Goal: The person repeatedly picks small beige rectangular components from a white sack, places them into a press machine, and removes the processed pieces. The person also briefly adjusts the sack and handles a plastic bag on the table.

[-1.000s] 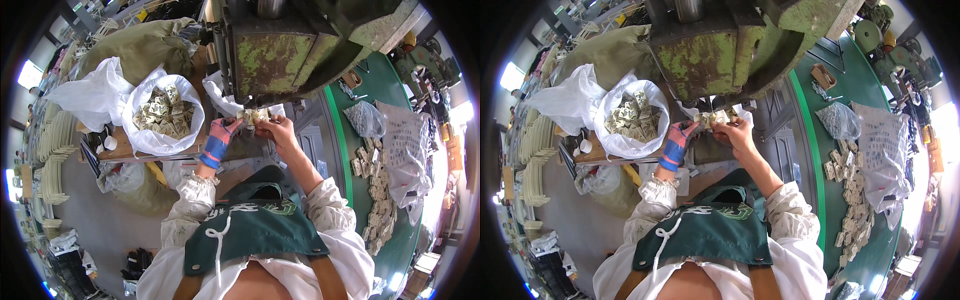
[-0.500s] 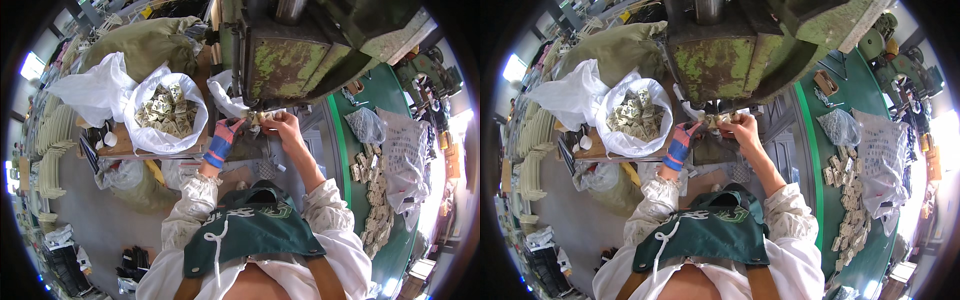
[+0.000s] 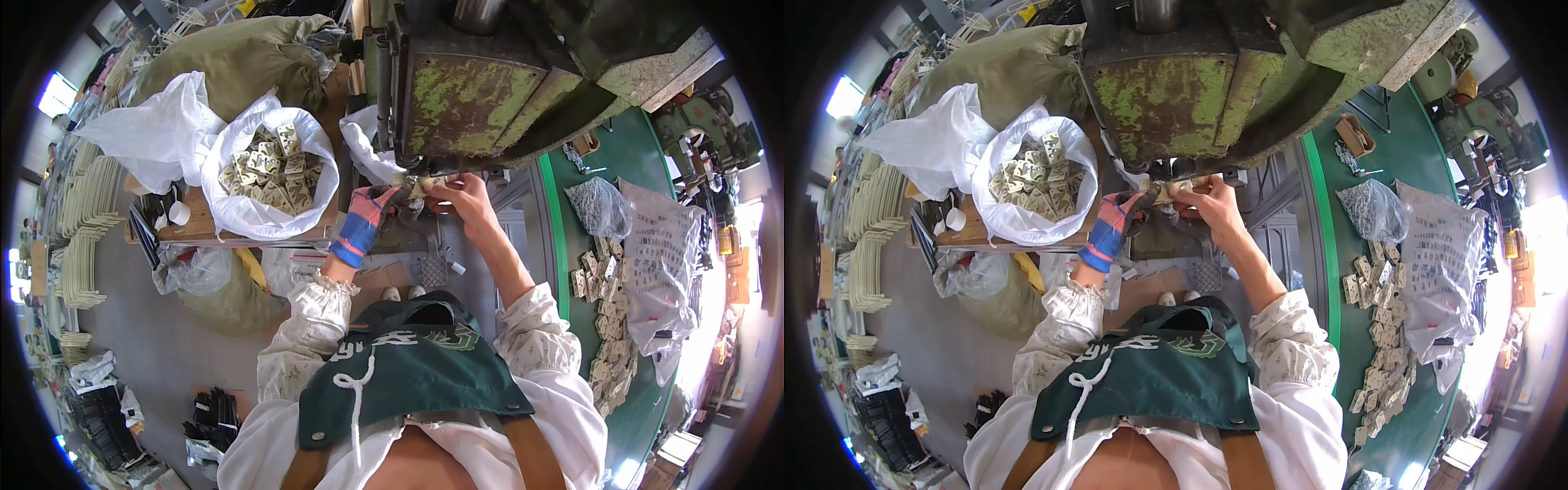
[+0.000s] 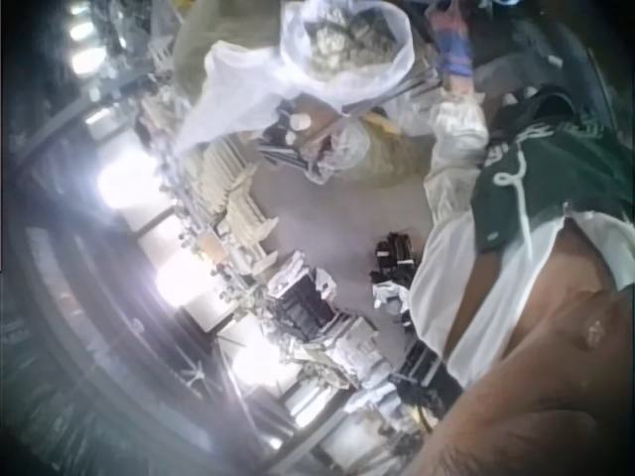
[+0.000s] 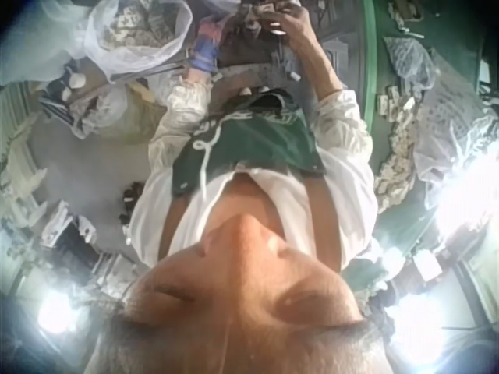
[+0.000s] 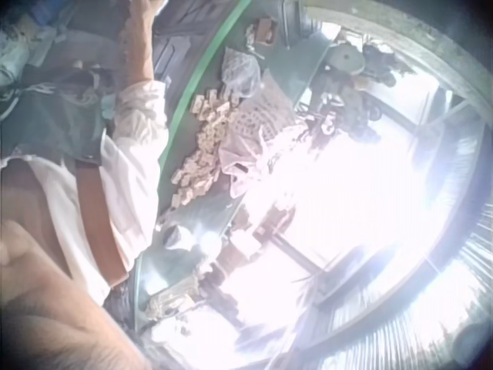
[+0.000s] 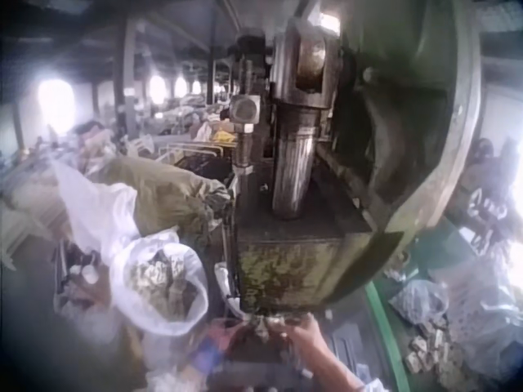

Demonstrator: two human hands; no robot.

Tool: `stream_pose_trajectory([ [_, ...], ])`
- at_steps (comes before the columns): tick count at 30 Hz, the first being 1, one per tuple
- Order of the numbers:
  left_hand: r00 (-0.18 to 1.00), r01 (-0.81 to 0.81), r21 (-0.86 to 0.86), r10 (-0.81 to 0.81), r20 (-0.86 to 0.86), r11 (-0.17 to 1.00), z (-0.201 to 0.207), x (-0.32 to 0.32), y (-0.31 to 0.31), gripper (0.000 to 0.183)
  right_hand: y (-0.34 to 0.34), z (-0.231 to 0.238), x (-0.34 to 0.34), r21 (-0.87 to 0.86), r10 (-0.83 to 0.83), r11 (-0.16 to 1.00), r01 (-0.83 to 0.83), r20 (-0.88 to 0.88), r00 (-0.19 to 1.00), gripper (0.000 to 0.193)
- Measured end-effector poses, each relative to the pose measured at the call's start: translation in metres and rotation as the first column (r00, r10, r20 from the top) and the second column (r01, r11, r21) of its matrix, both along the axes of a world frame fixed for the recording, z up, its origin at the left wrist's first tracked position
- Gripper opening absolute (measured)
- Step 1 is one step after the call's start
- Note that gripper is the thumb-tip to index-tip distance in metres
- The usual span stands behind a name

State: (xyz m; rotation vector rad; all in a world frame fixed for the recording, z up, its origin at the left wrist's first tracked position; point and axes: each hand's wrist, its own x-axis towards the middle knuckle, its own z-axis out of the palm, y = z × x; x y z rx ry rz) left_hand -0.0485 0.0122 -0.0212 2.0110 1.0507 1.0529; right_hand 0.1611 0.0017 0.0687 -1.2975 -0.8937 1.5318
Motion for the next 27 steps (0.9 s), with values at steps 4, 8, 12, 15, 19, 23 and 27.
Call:
stream_pose_trajectory([
  [4,0.998,-0.061,-0.086,0.062,0.013,0.994,0.019,0.002,-0.006,0.041,0.009,-0.008,0.013,-0.003,0.143,0.990,-0.143,0.037,0.989,0.036],
  [8,0.987,0.026,0.204,0.007,-0.162,0.979,0.013,-0.007,0.000,0.050,0.016,-0.009,0.017,-0.002,0.212,0.977,-0.213,0.091,0.973,0.037],
  [12,0.992,0.061,-0.118,-0.047,0.116,0.991,0.004,-0.007,0.002,0.050,0.016,-0.019,0.014,-0.028,0.156,0.988,-0.155,0.064,0.986,0.050],
  [15,0.993,0.047,-0.016,-0.045,0.105,0.999,-0.002,-0.010,0.003,0.050,0.017,-0.018,0.019,-0.029,0.262,0.965,-0.262,0.023,0.965,0.055],
  [19,1.000,0.006,0.029,-0.006,-0.023,1.000,0.007,-0.009,-0.001,0.049,0.017,-0.016,0.020,-0.020,0.258,0.966,-0.258,0.047,0.965,0.053],
  [23,0.997,-0.045,0.028,0.047,-0.062,0.999,0.019,-0.003,-0.006,0.047,0.015,-0.009,0.014,0.008,0.214,0.977,-0.215,0.056,0.975,0.030],
  [27,0.981,-0.143,0.052,0.149,-0.122,0.988,-0.003,0.001,-0.014,0.040,0.014,-0.014,0.013,0.002,0.144,0.990,-0.144,0.036,0.989,0.020],
])
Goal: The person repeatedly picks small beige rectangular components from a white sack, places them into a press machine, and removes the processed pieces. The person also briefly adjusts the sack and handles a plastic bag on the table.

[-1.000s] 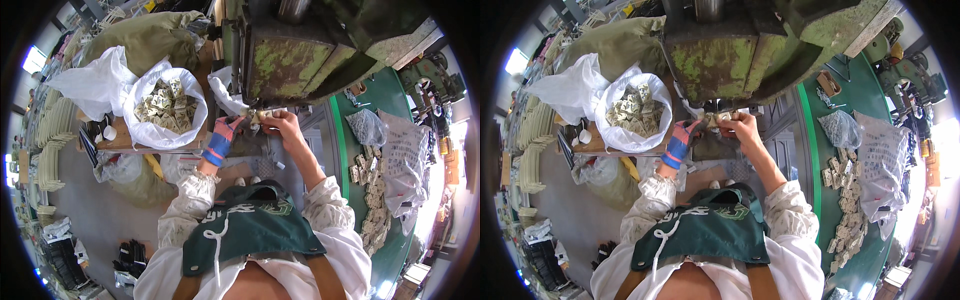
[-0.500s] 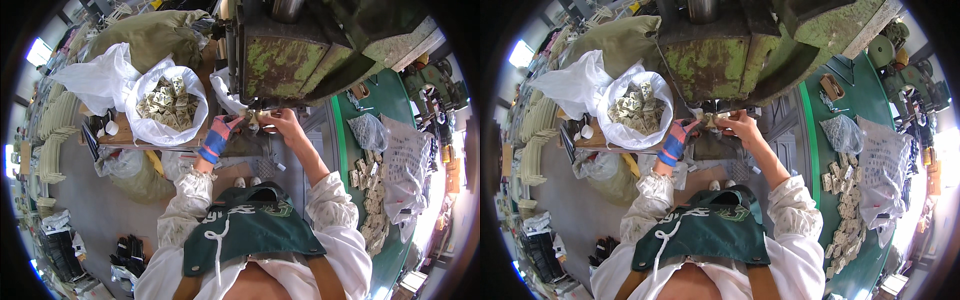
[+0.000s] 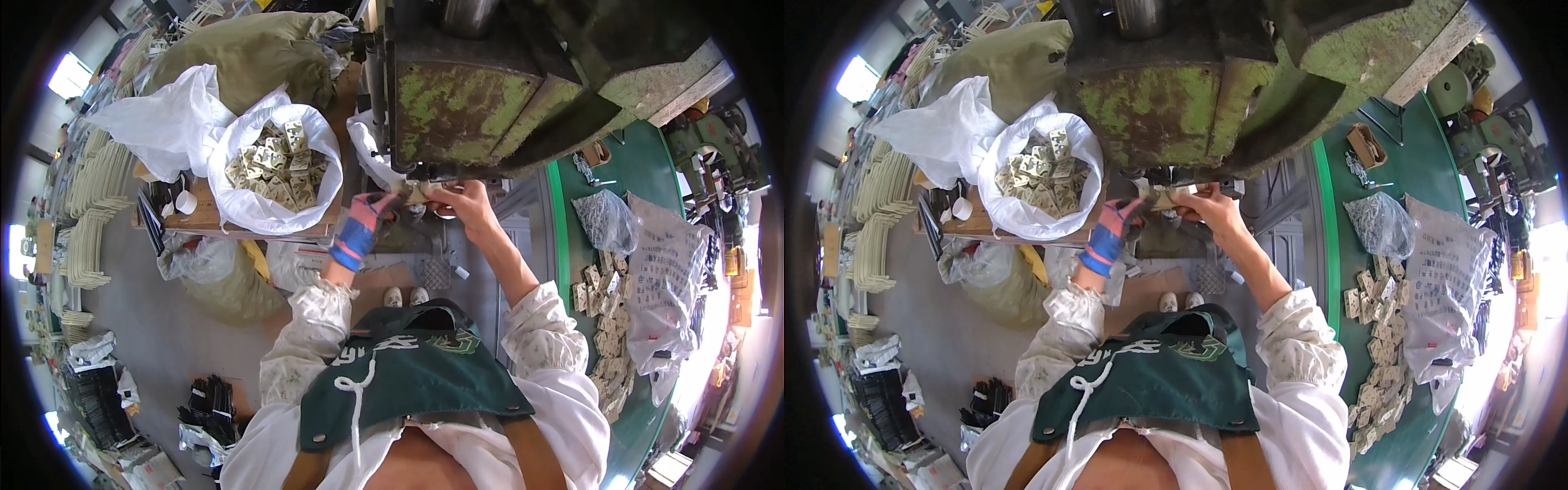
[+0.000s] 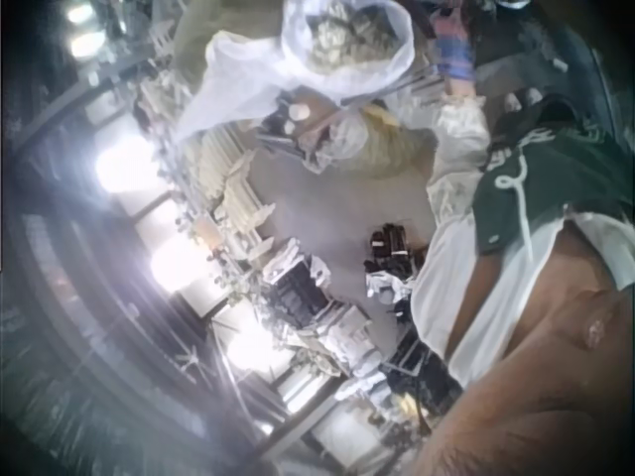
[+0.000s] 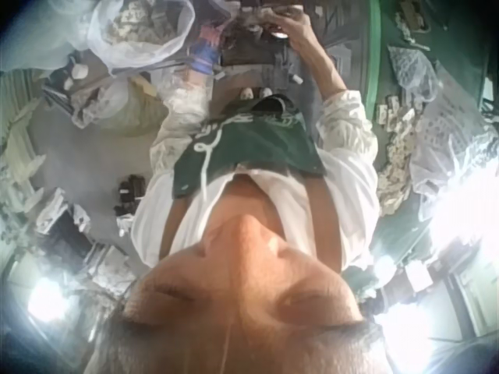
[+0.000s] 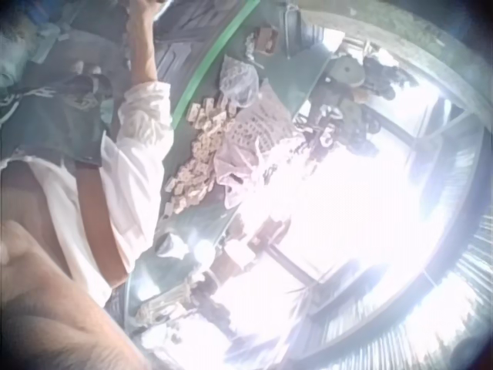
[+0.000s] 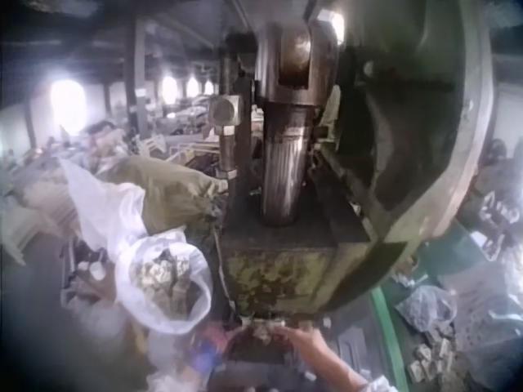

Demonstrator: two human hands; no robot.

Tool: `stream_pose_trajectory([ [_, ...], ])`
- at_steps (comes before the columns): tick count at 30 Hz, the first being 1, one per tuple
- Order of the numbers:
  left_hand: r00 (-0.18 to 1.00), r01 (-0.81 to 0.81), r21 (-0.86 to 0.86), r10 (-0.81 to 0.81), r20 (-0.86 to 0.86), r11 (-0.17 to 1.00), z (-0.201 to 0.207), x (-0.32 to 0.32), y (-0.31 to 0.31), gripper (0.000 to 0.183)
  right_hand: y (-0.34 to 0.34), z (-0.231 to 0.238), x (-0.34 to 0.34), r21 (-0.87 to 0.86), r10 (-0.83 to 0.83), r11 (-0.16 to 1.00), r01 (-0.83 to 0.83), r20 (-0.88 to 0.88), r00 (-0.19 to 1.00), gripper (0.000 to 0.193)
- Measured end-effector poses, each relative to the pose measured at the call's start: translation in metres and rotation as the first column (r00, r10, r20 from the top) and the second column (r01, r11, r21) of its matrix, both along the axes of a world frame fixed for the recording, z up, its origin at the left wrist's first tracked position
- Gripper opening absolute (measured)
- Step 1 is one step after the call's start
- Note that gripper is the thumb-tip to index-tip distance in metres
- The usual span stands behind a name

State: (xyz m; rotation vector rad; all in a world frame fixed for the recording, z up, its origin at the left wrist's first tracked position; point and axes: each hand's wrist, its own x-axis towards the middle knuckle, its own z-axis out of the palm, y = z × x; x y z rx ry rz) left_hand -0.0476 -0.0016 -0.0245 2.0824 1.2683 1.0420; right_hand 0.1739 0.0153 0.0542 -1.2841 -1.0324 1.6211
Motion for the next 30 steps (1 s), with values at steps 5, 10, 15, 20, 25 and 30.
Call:
stream_pose_trajectory([
  [5,0.955,0.120,-0.218,-0.053,0.292,0.968,-0.014,0.001,0.024,0.056,-0.002,-0.005,0.000,-0.054,-0.025,0.998,0.025,-0.006,1.000,0.021],
  [10,0.996,0.059,0.069,-0.055,-0.065,0.996,-0.011,-0.010,0.004,0.057,-0.005,-0.011,0.005,-0.048,-0.032,0.998,0.035,0.053,0.998,0.025],
  [15,0.976,0.105,-0.202,-0.062,0.210,0.974,-0.006,-0.007,0.003,0.037,-0.009,-0.008,-0.002,-0.020,-0.072,0.997,0.073,0.048,0.996,0.025],
  [20,0.711,0.090,-0.813,0.534,0.457,0.575,0.016,0.013,0.010,0.040,-0.011,-0.010,-0.008,-0.082,-0.118,0.990,0.115,-0.029,0.993,0.028],
  [25,0.761,0.009,-0.560,0.358,0.541,0.828,0.023,0.014,0.004,0.025,-0.011,-0.015,-0.006,-0.059,-0.081,0.995,0.082,0.013,0.997,0.022],
  [30,0.673,0.233,-0.732,0.438,0.597,0.640,0.030,0.010,0.011,0.026,-0.011,-0.007,-0.008,-0.047,-0.065,0.997,0.065,-0.018,0.998,0.022],
])
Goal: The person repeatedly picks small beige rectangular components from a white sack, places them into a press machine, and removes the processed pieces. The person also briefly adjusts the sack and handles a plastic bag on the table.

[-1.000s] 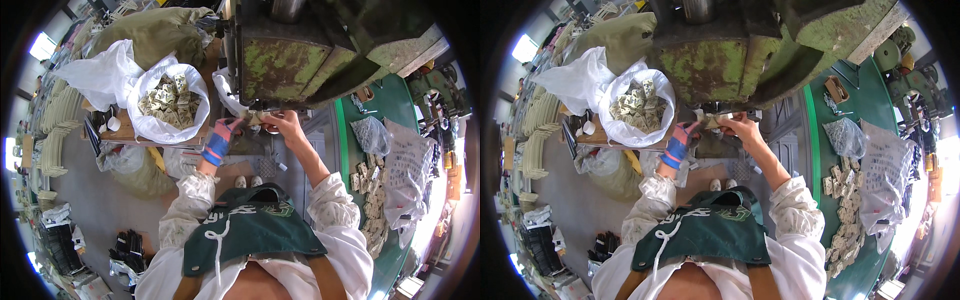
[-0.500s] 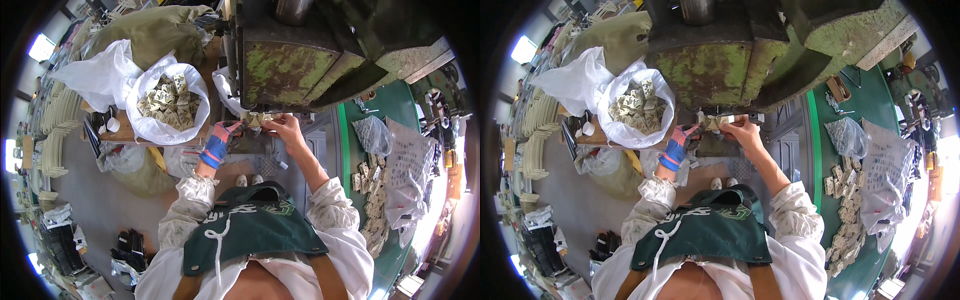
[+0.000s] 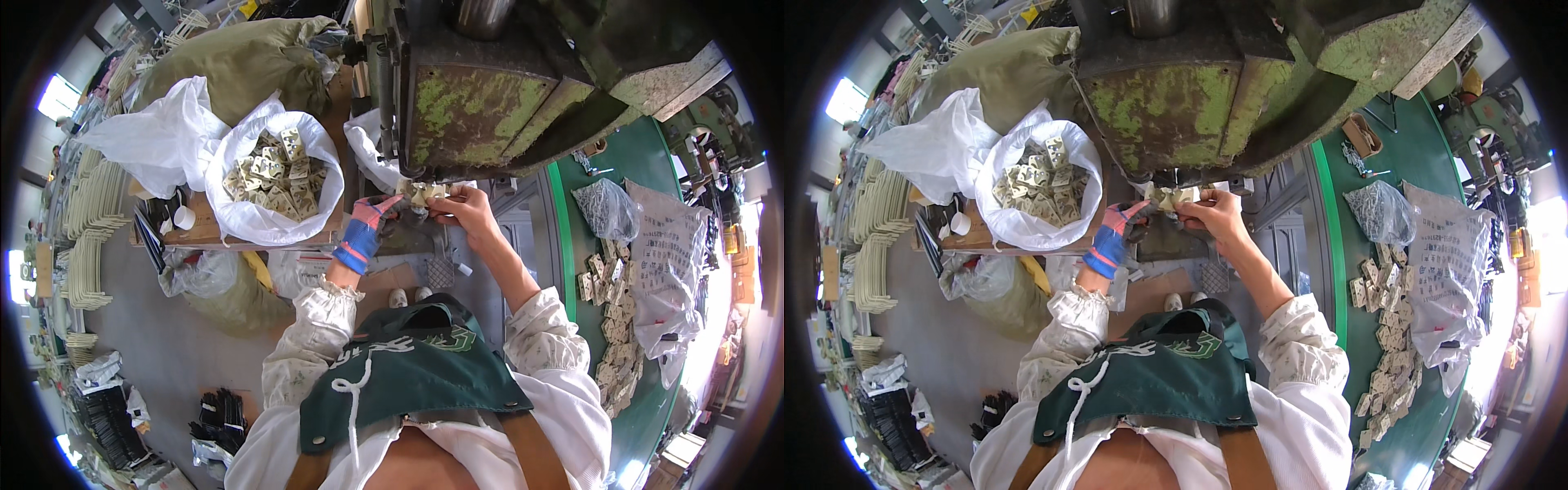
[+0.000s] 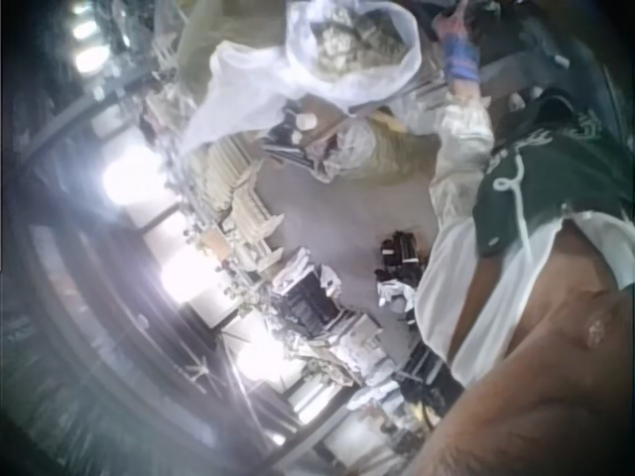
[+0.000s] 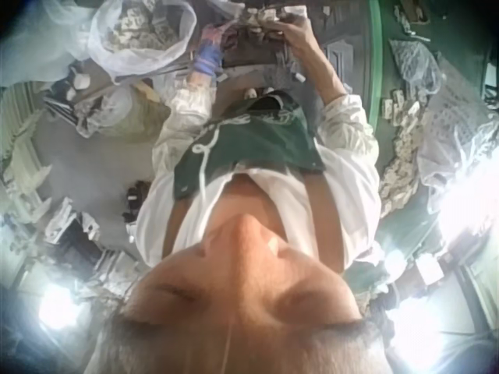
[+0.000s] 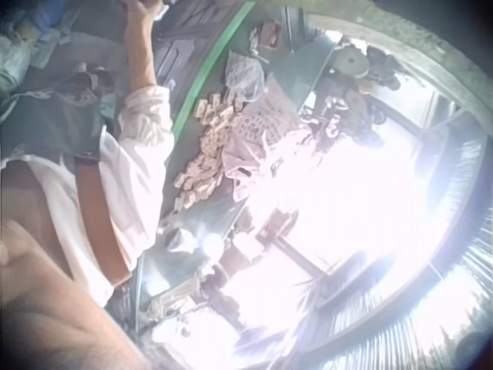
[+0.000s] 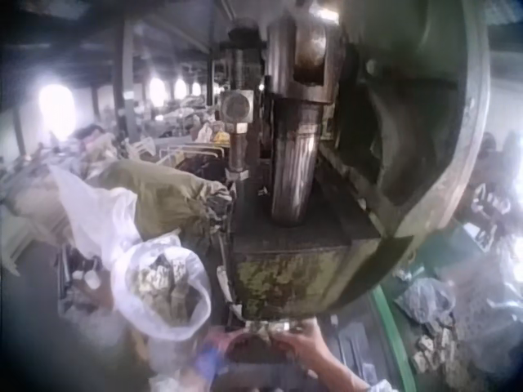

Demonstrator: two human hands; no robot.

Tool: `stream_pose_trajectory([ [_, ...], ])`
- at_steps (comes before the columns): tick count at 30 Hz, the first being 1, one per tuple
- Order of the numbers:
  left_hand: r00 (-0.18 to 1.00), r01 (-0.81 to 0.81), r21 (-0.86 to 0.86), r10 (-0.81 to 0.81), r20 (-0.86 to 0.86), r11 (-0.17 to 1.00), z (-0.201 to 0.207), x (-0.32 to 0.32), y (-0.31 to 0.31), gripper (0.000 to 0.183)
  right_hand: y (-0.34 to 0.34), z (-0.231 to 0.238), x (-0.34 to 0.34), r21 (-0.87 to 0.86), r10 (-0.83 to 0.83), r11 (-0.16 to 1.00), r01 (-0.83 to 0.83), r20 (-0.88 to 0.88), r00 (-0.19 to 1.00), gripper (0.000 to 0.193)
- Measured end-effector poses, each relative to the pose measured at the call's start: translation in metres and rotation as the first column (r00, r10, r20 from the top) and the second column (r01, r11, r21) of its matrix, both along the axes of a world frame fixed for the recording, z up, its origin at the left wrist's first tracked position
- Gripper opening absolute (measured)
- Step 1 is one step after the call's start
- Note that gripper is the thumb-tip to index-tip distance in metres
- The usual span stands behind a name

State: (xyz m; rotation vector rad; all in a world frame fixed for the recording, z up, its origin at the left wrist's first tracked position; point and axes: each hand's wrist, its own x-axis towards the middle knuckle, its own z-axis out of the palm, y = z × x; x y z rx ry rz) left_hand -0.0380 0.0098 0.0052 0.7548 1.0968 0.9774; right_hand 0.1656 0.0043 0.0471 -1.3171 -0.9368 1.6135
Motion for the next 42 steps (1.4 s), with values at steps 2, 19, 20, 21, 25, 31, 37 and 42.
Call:
stream_pose_trajectory([
  [2,0.998,-0.005,0.038,0.007,-0.063,0.999,-0.012,0.005,0.005,0.025,0.002,-0.005,0.000,-0.003,0.010,1.000,-0.010,-0.002,1.000,0.023],
  [19,0.963,0.081,0.104,-0.051,-0.264,0.991,-0.011,-0.002,0.006,0.018,-0.012,0.002,0.013,0.074,-0.042,0.996,0.044,-0.021,0.999,0.022],
  [20,0.943,0.123,0.205,-0.050,-0.328,0.971,-0.014,-0.003,0.006,0.018,-0.013,0.002,0.013,0.091,-0.013,0.996,0.014,-0.007,1.000,0.022],
  [21,0.920,0.169,0.300,-0.041,-0.390,0.939,-0.018,-0.005,0.006,0.018,-0.013,0.003,0.014,0.102,-0.010,0.995,0.010,-0.005,1.000,0.022],
  [25,0.957,0.067,0.145,-0.022,-0.290,0.987,-0.005,0.003,0.006,0.025,-0.008,0.006,0.018,0.120,0.000,0.993,0.003,-0.033,0.999,0.023],
  [31,0.952,0.046,0.192,0.015,-0.306,0.980,-0.004,0.004,0.003,0.029,-0.004,0.003,0.018,0.131,0.006,0.991,-0.007,0.004,1.000,0.022],
  [37,0.958,0.062,0.198,-0.003,-0.285,0.978,-0.012,0.004,0.008,0.029,-0.003,-0.010,0.020,0.153,-0.024,0.988,0.030,-0.039,0.999,0.023],
  [42,0.983,0.058,0.254,-0.010,-0.183,0.965,0.002,0.009,0.006,0.025,-0.006,0.003,0.020,0.172,-0.067,0.982,0.077,-0.059,0.996,0.021],
])
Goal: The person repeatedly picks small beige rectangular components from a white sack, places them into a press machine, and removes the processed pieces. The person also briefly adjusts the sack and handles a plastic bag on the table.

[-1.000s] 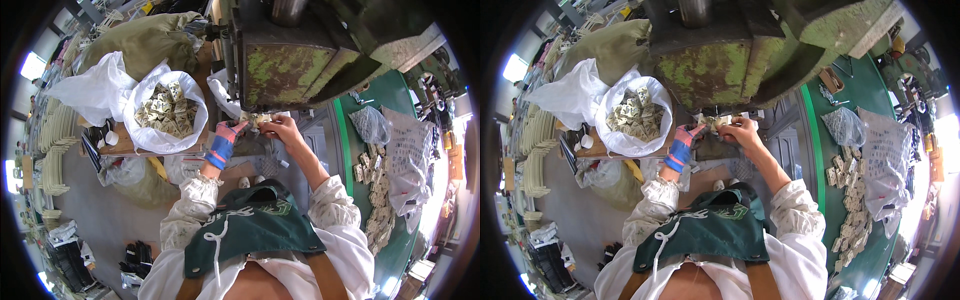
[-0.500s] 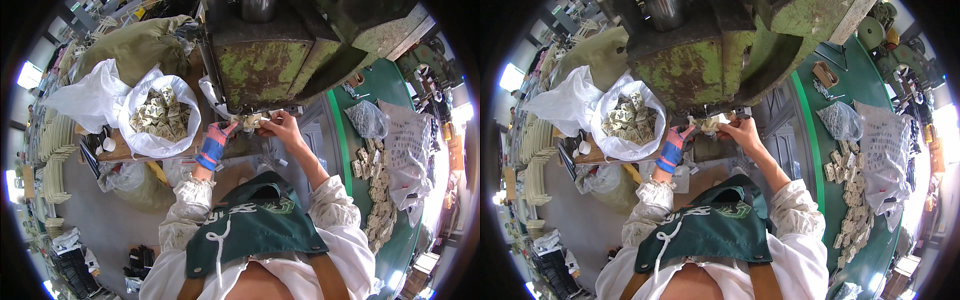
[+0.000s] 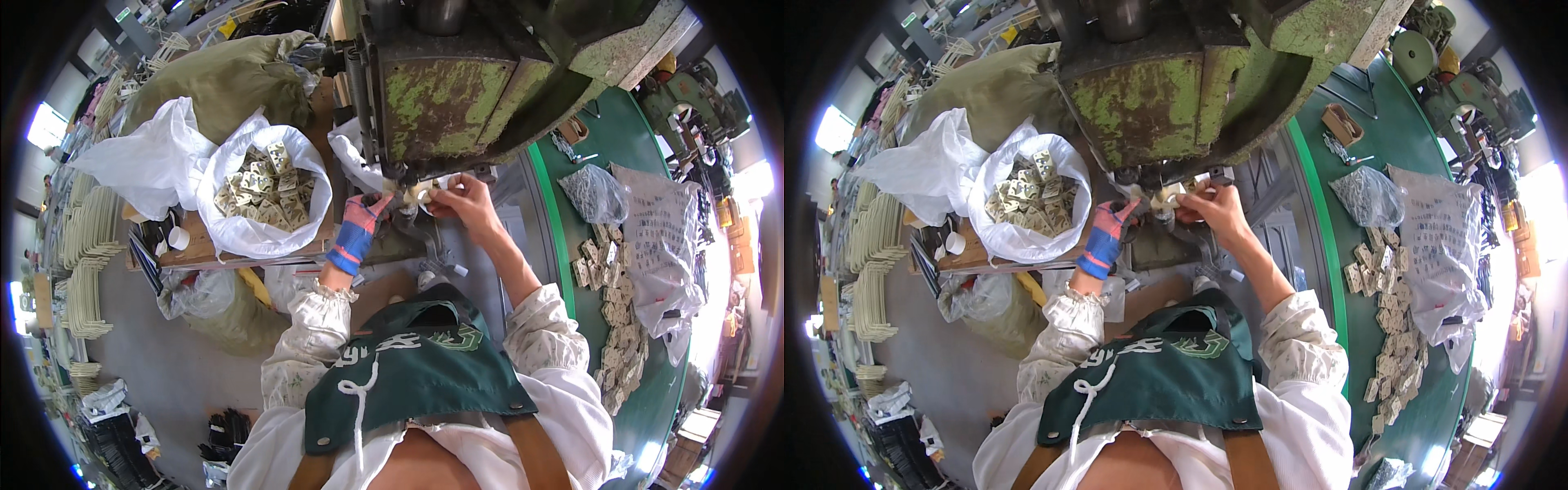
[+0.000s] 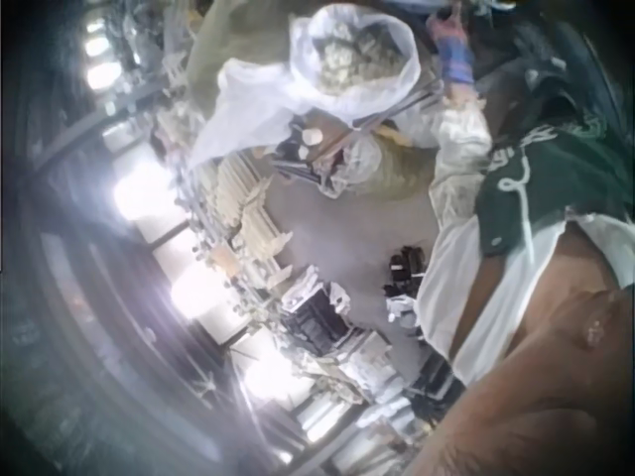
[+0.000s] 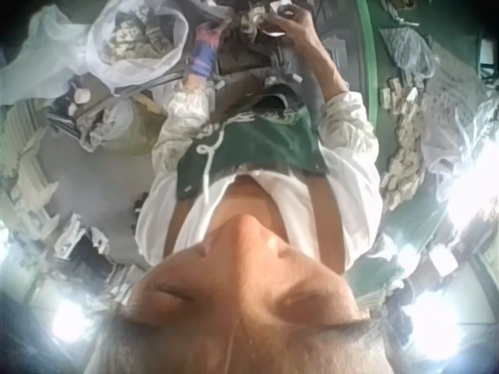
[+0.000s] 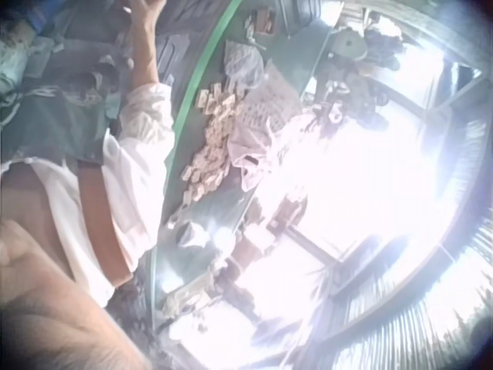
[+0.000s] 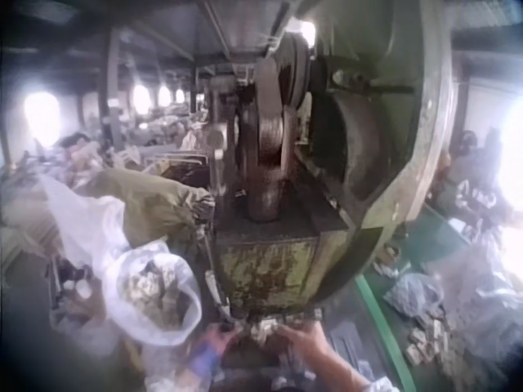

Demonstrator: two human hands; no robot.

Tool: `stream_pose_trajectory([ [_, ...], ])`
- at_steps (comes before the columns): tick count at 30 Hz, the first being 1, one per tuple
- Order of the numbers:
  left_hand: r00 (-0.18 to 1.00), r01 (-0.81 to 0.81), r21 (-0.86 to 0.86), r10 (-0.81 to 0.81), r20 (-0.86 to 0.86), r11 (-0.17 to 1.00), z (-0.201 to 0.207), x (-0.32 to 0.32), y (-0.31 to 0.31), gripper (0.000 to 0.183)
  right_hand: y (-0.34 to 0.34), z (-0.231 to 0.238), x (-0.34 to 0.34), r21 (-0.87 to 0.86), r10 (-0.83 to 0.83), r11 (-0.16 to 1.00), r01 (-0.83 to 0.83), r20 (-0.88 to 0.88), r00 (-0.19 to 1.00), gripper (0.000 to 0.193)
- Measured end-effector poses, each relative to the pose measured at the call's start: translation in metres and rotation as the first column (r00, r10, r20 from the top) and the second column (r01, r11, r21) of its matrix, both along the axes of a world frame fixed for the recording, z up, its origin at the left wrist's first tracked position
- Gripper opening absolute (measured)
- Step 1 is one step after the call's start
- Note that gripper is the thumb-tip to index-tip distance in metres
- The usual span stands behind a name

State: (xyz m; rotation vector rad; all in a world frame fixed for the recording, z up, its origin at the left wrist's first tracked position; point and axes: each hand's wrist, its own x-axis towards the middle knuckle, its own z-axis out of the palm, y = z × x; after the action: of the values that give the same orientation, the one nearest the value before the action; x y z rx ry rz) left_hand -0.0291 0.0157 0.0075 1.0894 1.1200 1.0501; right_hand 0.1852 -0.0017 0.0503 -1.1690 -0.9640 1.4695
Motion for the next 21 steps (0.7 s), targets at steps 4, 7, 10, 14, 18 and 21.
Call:
stream_pose_trajectory([
  [4,0.960,0.197,0.400,-0.093,-0.265,0.895,-0.015,-0.006,-0.003,0.026,-0.005,0.018,0.002,0.016,0.013,1.000,-0.014,0.081,0.997,0.030],
  [7,0.980,0.180,0.173,-0.191,0.051,0.968,-0.031,-0.004,0.000,0.034,0.001,0.017,0.000,0.025,0.008,1.000,-0.012,0.132,0.991,0.034],
  [10,0.884,0.338,-0.095,-0.281,0.374,0.936,-0.041,-0.010,0.008,0.035,0.001,0.014,-0.001,-0.030,-0.007,0.999,0.012,0.172,0.985,0.034],
  [14,0.969,0.159,0.028,-0.162,0.189,0.987,-0.021,0.001,-0.001,0.011,-0.001,0.018,-0.002,-0.005,-0.029,1.000,0.030,0.150,0.988,0.020],
  [18,0.985,0.079,-0.097,-0.063,0.160,0.992,-0.023,0.001,-0.002,0.010,0.004,0.004,0.003,-0.065,0.019,0.998,-0.009,0.149,0.989,0.027],
  [21,0.981,0.090,-0.307,-0.031,0.192,0.948,-0.002,-0.001,-0.002,0.011,0.006,0.008,0.008,-0.088,0.063,0.995,-0.048,0.171,0.983,0.033],
])
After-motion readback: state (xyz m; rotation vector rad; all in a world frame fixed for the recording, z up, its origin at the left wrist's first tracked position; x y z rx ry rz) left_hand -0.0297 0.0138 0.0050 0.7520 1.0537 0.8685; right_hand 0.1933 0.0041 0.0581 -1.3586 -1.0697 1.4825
